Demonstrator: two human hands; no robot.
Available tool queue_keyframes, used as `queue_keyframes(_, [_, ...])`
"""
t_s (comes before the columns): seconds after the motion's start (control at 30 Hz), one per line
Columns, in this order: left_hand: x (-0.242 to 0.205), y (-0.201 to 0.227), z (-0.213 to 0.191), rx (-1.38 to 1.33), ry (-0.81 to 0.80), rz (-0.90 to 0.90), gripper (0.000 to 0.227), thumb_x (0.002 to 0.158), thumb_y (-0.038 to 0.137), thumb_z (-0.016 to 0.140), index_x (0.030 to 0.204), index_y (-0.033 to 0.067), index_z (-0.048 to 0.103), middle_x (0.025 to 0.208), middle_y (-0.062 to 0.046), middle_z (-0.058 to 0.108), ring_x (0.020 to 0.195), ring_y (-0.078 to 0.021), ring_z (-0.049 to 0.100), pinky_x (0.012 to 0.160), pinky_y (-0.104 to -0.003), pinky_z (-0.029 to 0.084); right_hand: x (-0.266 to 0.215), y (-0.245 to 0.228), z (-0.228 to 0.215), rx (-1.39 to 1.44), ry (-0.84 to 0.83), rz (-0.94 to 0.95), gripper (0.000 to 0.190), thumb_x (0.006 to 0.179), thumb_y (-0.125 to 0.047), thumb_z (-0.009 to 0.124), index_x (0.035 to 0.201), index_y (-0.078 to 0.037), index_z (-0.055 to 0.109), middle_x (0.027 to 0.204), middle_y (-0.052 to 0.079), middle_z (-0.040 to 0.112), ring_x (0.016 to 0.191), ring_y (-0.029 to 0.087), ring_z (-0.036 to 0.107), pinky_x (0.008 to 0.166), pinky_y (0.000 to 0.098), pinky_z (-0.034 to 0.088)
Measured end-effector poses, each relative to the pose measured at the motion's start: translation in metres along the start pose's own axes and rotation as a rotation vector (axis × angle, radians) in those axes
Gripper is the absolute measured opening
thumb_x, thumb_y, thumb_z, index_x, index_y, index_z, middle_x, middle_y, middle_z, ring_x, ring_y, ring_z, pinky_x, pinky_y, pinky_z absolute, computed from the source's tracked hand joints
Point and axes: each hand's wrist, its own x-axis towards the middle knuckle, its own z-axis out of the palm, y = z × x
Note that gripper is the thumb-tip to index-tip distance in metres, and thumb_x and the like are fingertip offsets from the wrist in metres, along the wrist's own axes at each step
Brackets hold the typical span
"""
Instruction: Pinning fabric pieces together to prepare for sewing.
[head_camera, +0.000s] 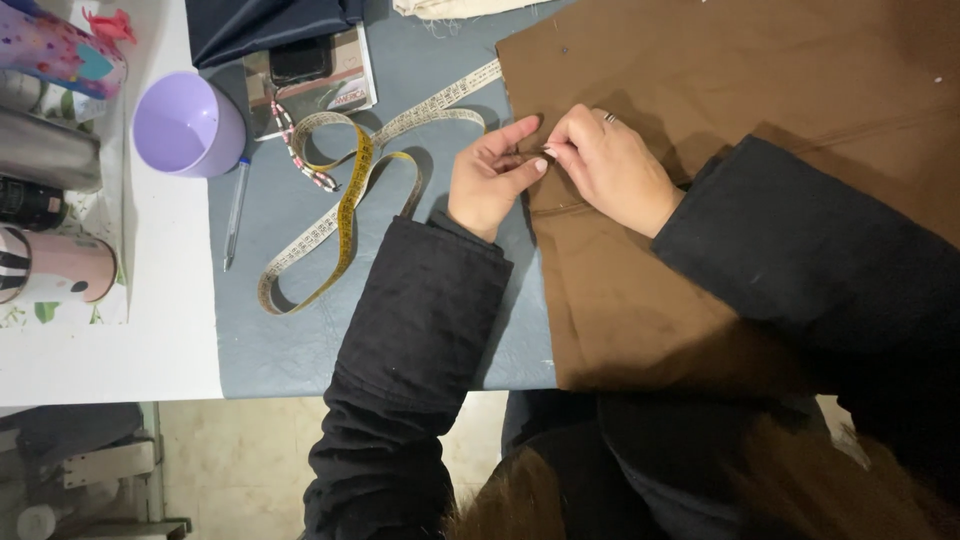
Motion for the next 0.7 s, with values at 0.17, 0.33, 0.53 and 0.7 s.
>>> queue_keyframes(0.17, [-0.001, 0.001, 0.003, -0.027, -0.022, 0.008, 0.055, 0.086, -0.013, 0.072, 0.139, -0.0052, 0.059, 0.114, -0.007, 0.073, 0.091, -0.0080, 0.068, 0.085, -0.022, 0.056, -0.001, 0.000, -0.002, -0.022, -0.001, -0.044, 0.014, 0.103, -0.009, 0.066, 0.103, -0.003, 0.054, 0.092, 0.016, 0.065, 0.089, 0.037, 0.064, 0.075, 0.0463, 0.051])
queue_keyframes(0.33, [-0.001, -0.005, -0.002, -0.041, -0.026, 0.028, 0.057, 0.086, -0.015, 0.075, 0.140, -0.0049, 0.062, 0.105, 0.000, 0.066, 0.084, -0.0045, 0.058, 0.080, -0.021, 0.052, -0.001, -0.003, -0.011, 0.050, 0.042, 0.005, 0.011, 0.102, -0.009, 0.068, 0.103, -0.004, 0.059, 0.092, 0.013, 0.065, 0.088, 0.033, 0.065, 0.074, 0.0418, 0.051])
queue_keyframes(0.53, [-0.003, 0.006, 0.003, -0.019, -0.038, 0.036, 0.057, 0.086, -0.014, 0.074, 0.141, -0.0032, 0.061, 0.099, 0.004, 0.062, 0.083, -0.0036, 0.055, 0.078, -0.020, 0.049, 0.001, -0.002, -0.021, 0.200, 0.022, 0.116, 0.012, 0.098, -0.014, 0.074, 0.099, -0.004, 0.069, 0.086, 0.007, 0.062, 0.073, 0.018, 0.061, 0.066, 0.0308, 0.050])
queue_keyframes(0.7, [-0.001, -0.004, -0.004, -0.034, -0.055, 0.041, 0.052, 0.092, -0.011, 0.071, 0.142, -0.0019, 0.059, 0.096, 0.005, 0.061, 0.087, -0.0039, 0.057, 0.083, -0.020, 0.050, -0.001, 0.011, -0.022, 0.289, -0.036, 0.186, 0.012, 0.100, -0.015, 0.073, 0.101, -0.004, 0.070, 0.086, 0.004, 0.063, 0.075, 0.012, 0.059, 0.066, 0.0267, 0.049])
